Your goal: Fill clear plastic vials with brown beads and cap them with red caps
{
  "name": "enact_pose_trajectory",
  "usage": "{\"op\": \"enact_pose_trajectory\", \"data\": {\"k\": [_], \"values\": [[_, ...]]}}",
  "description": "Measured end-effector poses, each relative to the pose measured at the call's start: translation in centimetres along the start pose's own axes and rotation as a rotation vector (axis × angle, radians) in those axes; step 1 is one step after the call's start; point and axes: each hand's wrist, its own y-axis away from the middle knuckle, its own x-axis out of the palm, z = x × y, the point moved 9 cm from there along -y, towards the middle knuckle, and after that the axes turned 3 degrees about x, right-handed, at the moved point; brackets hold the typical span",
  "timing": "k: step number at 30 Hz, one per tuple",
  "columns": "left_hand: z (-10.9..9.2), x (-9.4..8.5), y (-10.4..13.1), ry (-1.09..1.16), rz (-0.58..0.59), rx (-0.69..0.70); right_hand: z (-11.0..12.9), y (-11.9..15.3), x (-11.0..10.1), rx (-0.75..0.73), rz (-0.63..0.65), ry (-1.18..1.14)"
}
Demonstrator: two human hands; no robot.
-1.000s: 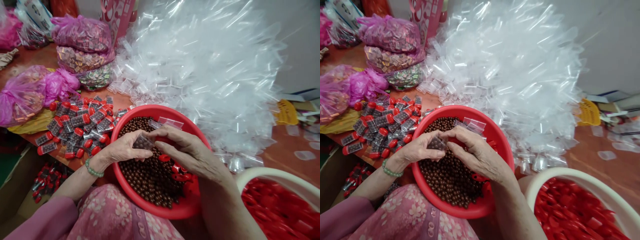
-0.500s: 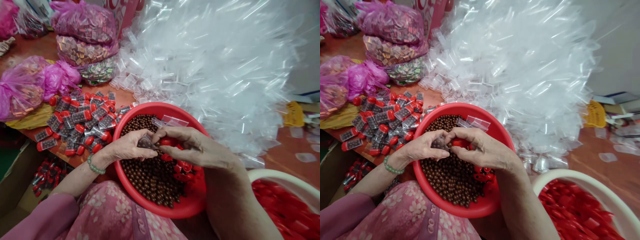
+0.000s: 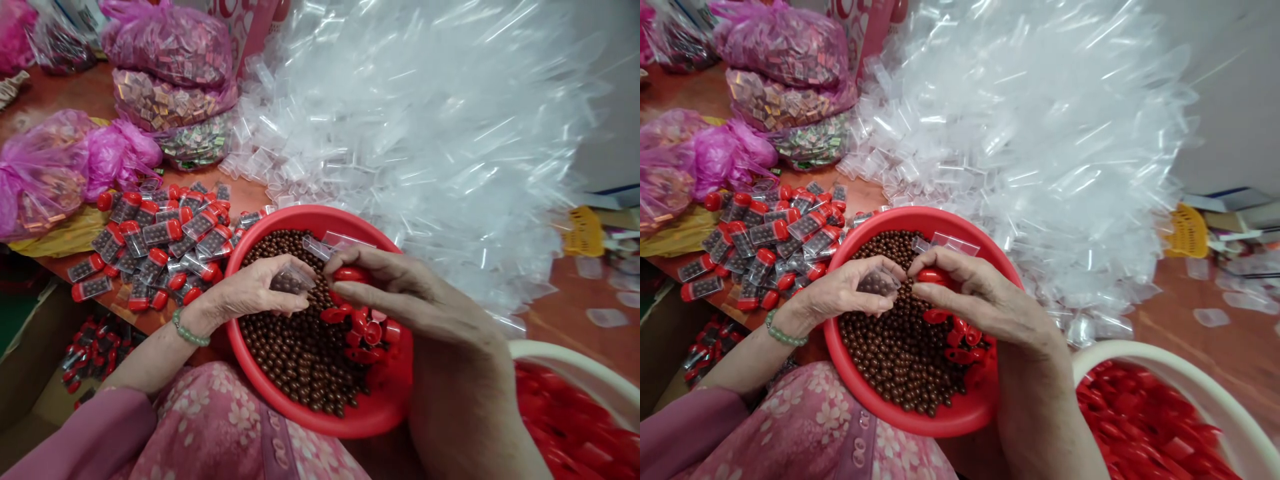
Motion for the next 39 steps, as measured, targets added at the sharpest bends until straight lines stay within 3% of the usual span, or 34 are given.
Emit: {"op": "enact_pose_trajectory", "data": {"k": [5,11,16,23,31,36,39], "values": [[0.4,0.1,-0.1,0.192,0.035,0.028,-1.9,-0.5,-0.5,-0.054,-0.345,-0.367],[1.2,-0.9,-0.4,0.328,-0.091,-0.029,-2.8,-0.8,-0.1,-0.074,-0.484,-0.434],[1.3,-0.3,-0.3,0.267,-0.026,-0.064,-2.4,0.0,-0.8,-0.132,-0.65,-0.511],[-0.3,-0.5,0.2,0.15,-0.025,0.064,-0.9,0.2,-0.1,-0.207,-0.696,-0.479],[-0.2,-1.1,-0.3,-0.041,-0.158,0.045,-1.9,0.0,0.1,-0.183,-0.709,-0.499],[0.4,-0.9,-0.6,-0.119,-0.107,-0.01,-2.1,-0.2,-0.1,-0.19,-0.731,-0.504],[0.6,-0.9,-0.6,-0.113,-0.093,-0.017,-2.4,-0.6,0.5,-0.173,-0.662,-0.544]]}}
